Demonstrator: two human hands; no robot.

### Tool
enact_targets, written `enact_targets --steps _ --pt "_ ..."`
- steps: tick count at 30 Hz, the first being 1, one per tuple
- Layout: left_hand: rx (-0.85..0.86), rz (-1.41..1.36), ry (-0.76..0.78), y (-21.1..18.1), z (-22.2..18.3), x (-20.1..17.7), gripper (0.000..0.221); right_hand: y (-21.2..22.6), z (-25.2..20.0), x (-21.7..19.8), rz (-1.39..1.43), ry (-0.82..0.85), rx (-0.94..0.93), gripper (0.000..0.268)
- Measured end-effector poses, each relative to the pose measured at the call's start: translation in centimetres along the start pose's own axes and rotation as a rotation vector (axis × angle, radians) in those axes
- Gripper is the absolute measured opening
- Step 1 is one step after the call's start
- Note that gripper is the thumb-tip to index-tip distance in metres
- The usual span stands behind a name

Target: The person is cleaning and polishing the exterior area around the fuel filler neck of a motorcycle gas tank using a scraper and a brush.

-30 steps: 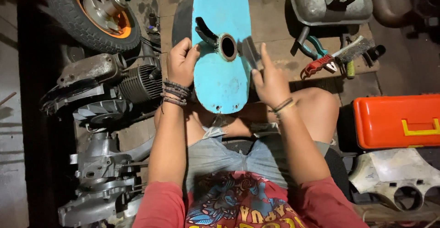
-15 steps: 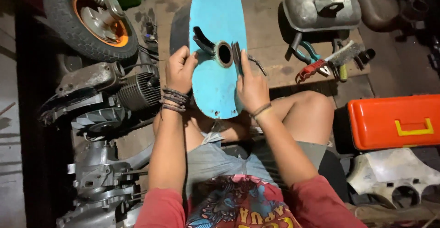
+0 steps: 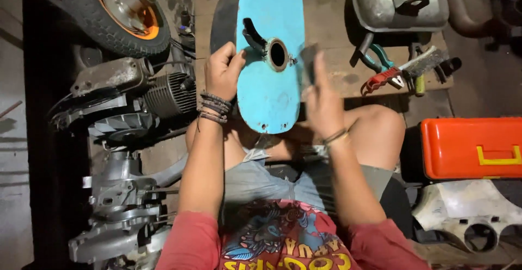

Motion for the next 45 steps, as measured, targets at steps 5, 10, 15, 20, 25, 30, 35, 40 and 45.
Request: enact_targets --steps 5,10,15,20,25,30,35,40,45 --pt "-0.004 0.001 0.028 -0.3 0.0 -0.1 0.042 -3.0 0.8 3.6 -0.351 0.118 0.102 0.073" --pt "0.002 -0.028 -0.003 -1.3 0.0 -0.1 0.043 -1.6 -0.3 2.6 -0.368 0.066 0.078 0.073" --pt "0.000 -0.036 0.016 -1.5 0.1 -0.1 0.043 -0.9 0.8 3.1 -0.388 0.128 0.087 0.073" --pt "0.000 -0.026 0.007 -0.9 0.0 0.1 0.041 -0.1 1.6 3.4 -0.320 0.073 0.060 0.069" --pt "0.005 0.002 0.007 -0.7 0.3 0.0 0.042 0.8 0.8 3.1 -0.456 0.240 0.208 0.076" --pt "-0.028 0.009 0.026 -1.1 0.3 -0.1 0.043 -1.7 4.5 4.3 -0.274 0.092 0.048 0.068" --pt "-0.037 -0.012 -0.009 -1.5 0.5 -0.2 0.042 -0.8 1.8 3.4 -0.349 0.178 0.064 0.069" --pt "-0.025 -0.033 0.003 -1.3 0.2 -0.4 0.044 -2.1 3.6 4.1 -0.266 0.094 0.039 0.070" --pt "-0.021 -0.036 -0.003 -1.3 0.3 -0.4 0.043 -1.5 0.4 3.0 -0.318 0.225 0.114 0.073"
Point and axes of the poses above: each hand's wrist, its own z-axis towards the middle knuckle, its own x-axis out of the palm, y = z × x, the point moved 1 cm from there along z, towards the middle knuckle, and after that the axes turned 9 degrees about x, right-handed, at the moved point
